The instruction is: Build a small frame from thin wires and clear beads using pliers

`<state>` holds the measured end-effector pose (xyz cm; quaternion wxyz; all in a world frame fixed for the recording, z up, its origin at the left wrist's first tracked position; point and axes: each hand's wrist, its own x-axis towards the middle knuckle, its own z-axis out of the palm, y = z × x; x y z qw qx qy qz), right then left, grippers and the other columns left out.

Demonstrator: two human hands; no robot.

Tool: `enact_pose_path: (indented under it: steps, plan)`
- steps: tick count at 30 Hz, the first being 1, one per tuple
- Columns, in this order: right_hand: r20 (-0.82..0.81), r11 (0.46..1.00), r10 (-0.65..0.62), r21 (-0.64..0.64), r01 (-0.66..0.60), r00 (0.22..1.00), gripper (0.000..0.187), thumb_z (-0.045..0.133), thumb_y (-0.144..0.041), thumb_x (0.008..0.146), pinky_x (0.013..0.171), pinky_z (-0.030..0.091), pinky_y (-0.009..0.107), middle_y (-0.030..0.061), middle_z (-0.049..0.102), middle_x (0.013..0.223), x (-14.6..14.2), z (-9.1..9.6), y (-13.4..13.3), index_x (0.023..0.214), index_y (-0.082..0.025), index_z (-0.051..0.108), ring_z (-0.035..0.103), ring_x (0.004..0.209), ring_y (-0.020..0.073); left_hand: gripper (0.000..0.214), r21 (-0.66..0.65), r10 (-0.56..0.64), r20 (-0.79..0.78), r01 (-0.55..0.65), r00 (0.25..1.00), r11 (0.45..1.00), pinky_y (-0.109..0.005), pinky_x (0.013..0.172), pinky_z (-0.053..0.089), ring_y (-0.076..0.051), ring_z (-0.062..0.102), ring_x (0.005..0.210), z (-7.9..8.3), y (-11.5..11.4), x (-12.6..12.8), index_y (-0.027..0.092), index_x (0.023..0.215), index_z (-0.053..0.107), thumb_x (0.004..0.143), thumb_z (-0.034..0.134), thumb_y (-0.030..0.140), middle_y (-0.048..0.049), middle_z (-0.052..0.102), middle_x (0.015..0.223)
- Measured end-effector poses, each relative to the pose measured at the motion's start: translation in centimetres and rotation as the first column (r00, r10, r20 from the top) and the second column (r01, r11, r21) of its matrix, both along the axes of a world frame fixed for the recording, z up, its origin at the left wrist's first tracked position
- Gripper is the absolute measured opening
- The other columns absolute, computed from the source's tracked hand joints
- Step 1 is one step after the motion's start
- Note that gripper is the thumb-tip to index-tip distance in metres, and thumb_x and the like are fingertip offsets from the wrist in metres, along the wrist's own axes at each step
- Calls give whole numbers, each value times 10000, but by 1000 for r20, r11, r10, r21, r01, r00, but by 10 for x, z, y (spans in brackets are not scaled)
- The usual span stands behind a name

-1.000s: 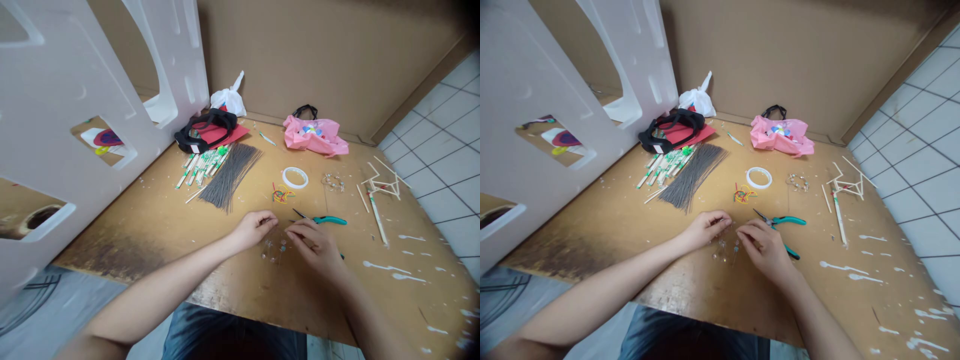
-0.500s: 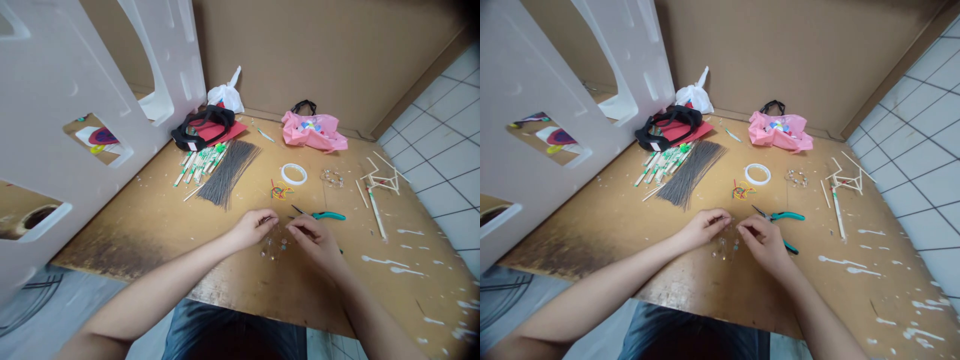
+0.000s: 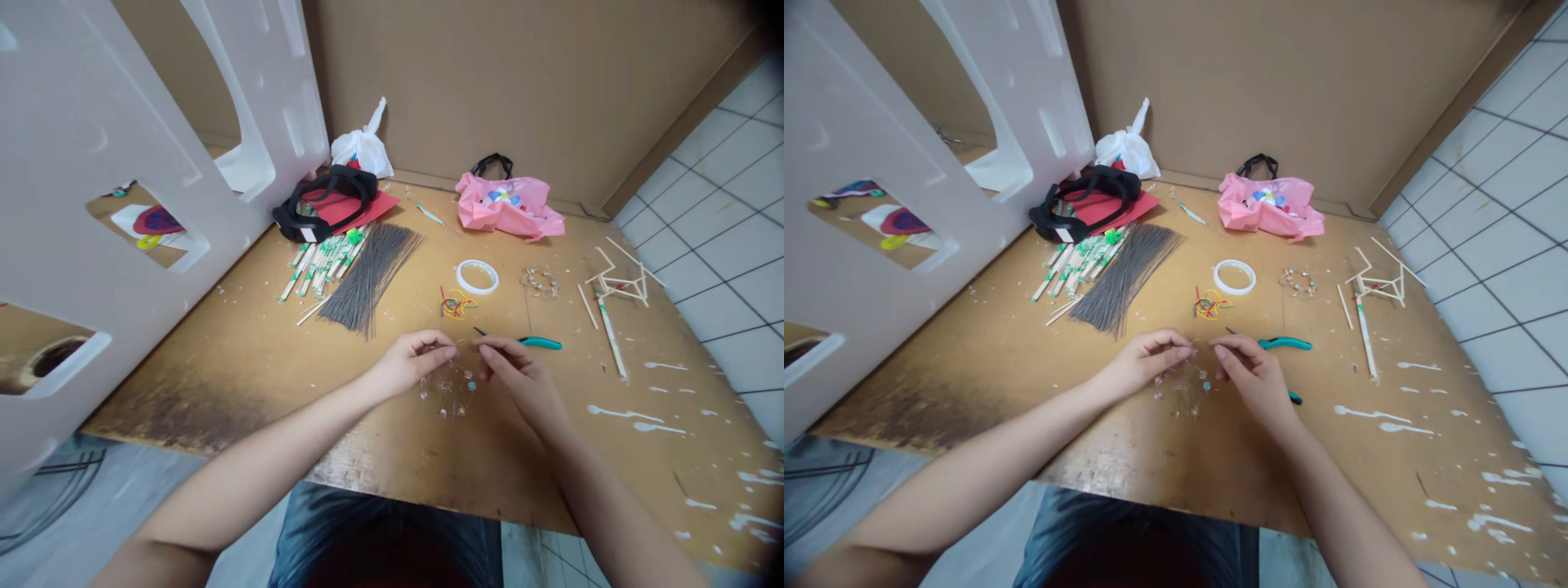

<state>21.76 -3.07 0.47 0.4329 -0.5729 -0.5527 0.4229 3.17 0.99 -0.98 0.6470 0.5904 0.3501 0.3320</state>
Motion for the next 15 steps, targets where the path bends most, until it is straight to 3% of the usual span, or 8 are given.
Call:
enact_pose_path:
  steps: [3,5,9,13,15]
  plan:
    - [-2,997,42,-61,-42,999,313,561,-481,804,583,481,281,15,643,687,1,-2,1,893,-192,643,582,587,129,341,-116,38,65,-30,997,993,-185,502,350,-75,500,580,1,3,-1,142,802,605,719,644,470,0,592,684]
    - [-34,988,95,-117,-99,995,349,576,-507,783,586,497,288,22,657,706,-1,-1,1,929,-193,616,603,605,141,361,-137,64,86,-52,994,989,-184,496,348,-70,492,567,1,4,-1,140,784,600,693,668,483,7,576,659]
    - [-92,981,50,-184,-67,994,456,669,-501,697,586,517,301,25,672,775,-4,-1,-1,1026,-211,546,631,621,153,385,-129,100,114,-85,988,988,-194,503,360,-57,460,525,0,4,-1,137,771,588,682,670,502,17,563,639]
    - [-59,961,171,-211,-180,984,329,725,-414,655,662,518,309,22,667,797,-5,-9,-2,878,-205,604,633,709,163,354,-101,154,102,-144,983,984,-204,522,378,-72,487,552,0,4,-1,143,785,586,705,649,483,11,578,659]
    - [-59,965,174,-188,-182,983,291,701,-398,680,659,513,306,17,658,785,-6,-12,-2,879,-203,619,619,696,154,309,-66,161,98,-155,982,986,-207,536,384,-77,496,565,1,4,-1,144,786,581,730,631,444,9,581,663]
